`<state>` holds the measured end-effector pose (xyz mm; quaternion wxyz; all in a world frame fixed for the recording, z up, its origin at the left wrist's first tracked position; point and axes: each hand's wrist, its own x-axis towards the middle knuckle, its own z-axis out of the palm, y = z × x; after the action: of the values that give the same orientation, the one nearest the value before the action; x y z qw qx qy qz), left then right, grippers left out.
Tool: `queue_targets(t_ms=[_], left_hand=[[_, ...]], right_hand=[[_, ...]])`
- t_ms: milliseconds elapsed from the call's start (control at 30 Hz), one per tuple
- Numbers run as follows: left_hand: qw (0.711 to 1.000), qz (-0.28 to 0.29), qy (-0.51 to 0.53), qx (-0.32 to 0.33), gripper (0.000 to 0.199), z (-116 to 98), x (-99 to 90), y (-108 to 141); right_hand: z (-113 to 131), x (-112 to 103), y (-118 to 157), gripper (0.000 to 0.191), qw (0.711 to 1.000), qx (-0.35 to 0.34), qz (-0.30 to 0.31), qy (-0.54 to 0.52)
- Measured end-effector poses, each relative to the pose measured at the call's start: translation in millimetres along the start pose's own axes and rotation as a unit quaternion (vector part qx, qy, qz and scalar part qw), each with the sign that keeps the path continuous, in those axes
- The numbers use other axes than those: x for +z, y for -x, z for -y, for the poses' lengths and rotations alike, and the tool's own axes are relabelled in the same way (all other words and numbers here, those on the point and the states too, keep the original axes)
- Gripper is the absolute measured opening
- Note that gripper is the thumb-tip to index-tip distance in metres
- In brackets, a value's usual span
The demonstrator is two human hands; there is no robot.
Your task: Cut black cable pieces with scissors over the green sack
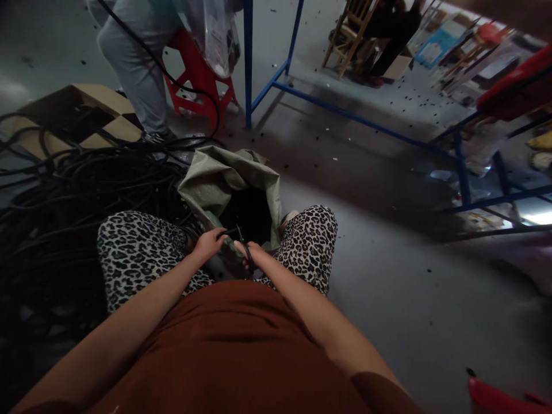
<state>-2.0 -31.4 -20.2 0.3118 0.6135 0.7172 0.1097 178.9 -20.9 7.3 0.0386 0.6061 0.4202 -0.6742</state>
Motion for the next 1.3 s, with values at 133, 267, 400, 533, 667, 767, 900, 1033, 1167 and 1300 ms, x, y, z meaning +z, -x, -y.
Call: queue_targets(t_ms=[133,267,400,533,667,767,900,1033,1167,1300], left_hand=[[1.000,0.001,-0.003,0.006,0.033,-0.7,1.2,-0.2],[1.000,0.004,0.004,0.020,0.032,-1.8,1.3,-0.2],[1.000,0.009,0.012,0.027,0.032,-0.7,1.0,-0.8],[0.999,0.002,0.026,0.025,0.034,3.5,1.6,-1.9],[0.999,-0.020,0.031,0.019,0.036,6.9,1.9,-2.0],[1.000,-0.015,0.021,0.016,0.034,7.5,1.6,-2.3],[1.000,0.012,-0.006,0.008,0.033,7.1,1.2,-4.0],[0.999,0.031,-0.027,-0.003,0.033,5.7,1.0,-4.9],[0.999,0.029,-0.019,-0.009,0.033,4.5,0.5,-4.8],[1.000,-0.019,0.020,-0.013,0.033,8.0,0.0,-7.4]], right_hand=[[4.0,-0.5,4.3,0.056,1.000,-0.007,0.002,-0.012],[11.8,-1.9,12.5,0.053,1.000,-0.005,-0.007,-0.008],[13.5,-2.9,15.7,0.049,1.000,-0.023,-0.009,-0.013],[9.8,-3.1,12.2,0.043,0.997,-0.065,-0.028,-0.024],[6.1,-4.5,5.1,0.038,0.994,-0.073,-0.067,-0.035],[3.7,-5.6,-0.5,0.036,0.993,-0.071,-0.087,-0.023],[0.0,-5.2,-7.3,0.035,0.994,-0.061,-0.093,0.022],[-4.1,-4.3,-15.2,0.036,0.994,-0.047,-0.088,0.046],[-5.1,-6.8,-16.7,0.036,0.995,-0.040,-0.091,0.030],[-1.1,-9.4,-5.6,0.044,0.997,-0.031,-0.073,-0.017]])
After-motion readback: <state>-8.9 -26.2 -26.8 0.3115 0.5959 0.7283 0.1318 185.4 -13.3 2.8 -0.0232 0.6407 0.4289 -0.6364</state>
